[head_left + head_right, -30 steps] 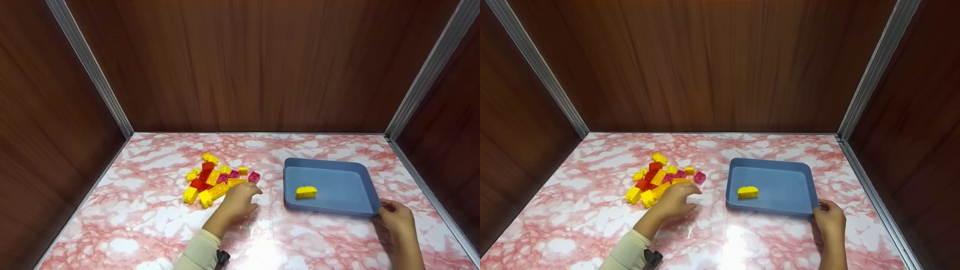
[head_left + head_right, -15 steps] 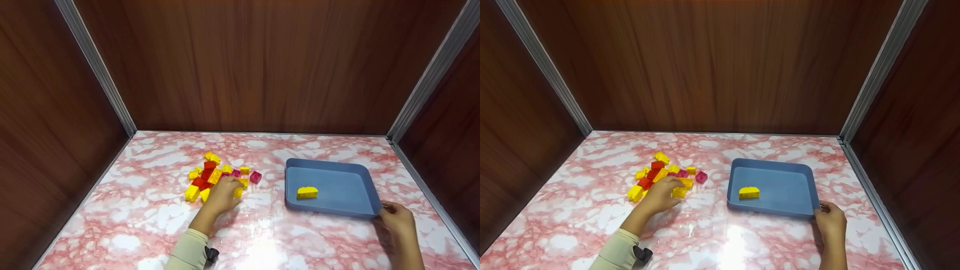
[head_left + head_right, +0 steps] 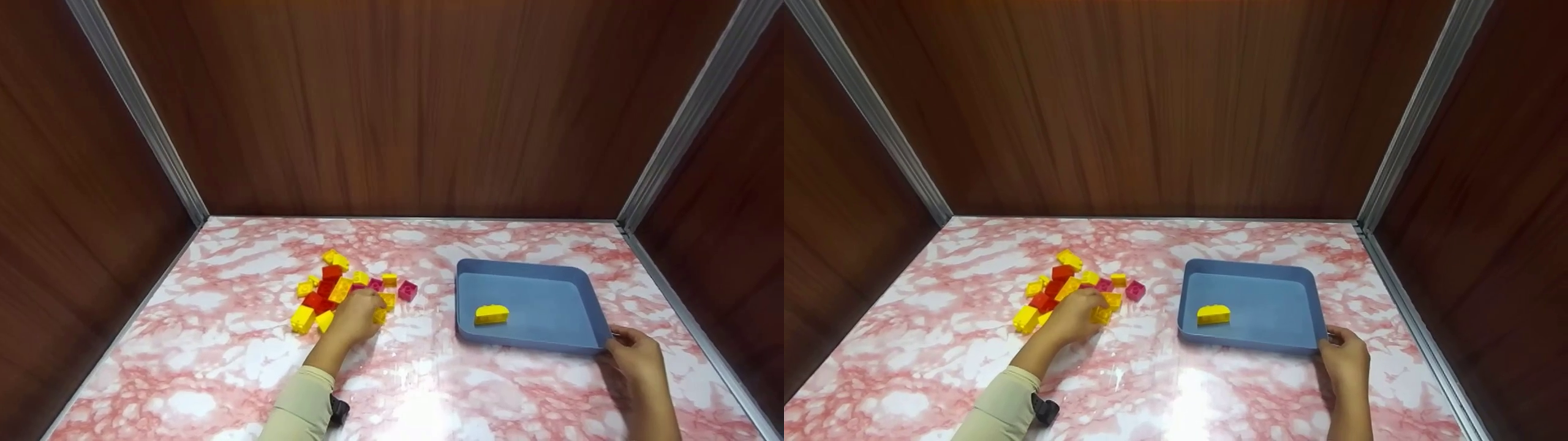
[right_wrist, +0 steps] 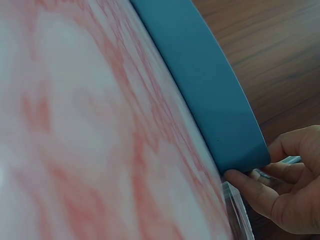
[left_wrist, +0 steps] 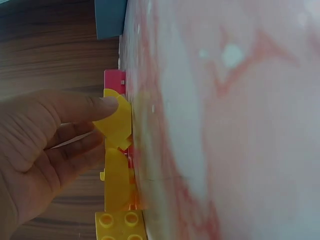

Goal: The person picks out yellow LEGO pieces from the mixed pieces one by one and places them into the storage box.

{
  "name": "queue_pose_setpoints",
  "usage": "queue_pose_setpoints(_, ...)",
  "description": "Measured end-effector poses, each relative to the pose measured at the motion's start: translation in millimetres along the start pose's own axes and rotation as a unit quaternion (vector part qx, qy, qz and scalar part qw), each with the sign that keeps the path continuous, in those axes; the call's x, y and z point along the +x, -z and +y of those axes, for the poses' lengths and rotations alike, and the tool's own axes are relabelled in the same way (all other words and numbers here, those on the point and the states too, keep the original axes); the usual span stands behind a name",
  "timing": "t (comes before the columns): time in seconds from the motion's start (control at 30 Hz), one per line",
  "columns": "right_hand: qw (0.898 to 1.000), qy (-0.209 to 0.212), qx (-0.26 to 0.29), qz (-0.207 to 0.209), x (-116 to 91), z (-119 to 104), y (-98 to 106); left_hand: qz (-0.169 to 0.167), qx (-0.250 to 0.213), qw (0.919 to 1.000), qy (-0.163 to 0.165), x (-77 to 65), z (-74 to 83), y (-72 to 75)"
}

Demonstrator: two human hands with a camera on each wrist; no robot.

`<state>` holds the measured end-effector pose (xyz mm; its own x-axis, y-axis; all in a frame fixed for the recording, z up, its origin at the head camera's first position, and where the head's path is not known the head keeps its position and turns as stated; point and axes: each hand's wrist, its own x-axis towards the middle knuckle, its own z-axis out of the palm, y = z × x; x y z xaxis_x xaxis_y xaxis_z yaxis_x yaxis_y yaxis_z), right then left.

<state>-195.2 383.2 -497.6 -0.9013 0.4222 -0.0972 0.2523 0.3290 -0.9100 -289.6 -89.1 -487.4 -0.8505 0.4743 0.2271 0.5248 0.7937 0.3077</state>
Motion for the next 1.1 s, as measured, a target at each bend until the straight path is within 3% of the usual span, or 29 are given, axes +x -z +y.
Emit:
queue_pose_setpoints(0.43,1.0,0.01,-0.019,-0.001,-1.9,-0.6,-0.5,-0.018,0.003,0.9998,-0.001,2.1,2.9,8.6)
queue_pose_setpoints(0.8,0.999,0.014,-0.046,0.001,-1.5,-1.1,1.0,0.05,0.048,0.9941,-0.083,5.0,18.5,16.1)
queue_pose_setpoints(0.93,1.0,0.009,-0.017,-0.005,-1.5,-1.5,0.9,0.063,0.039,0.9925,-0.097,7.6,27.8,19.6)
queue_pose_setpoints(1.1,1.0,0.002,0.013,-0.012,-2.6,-1.4,0.2,0.099,0.014,0.9849,-0.142,11.5,37.4,20.5)
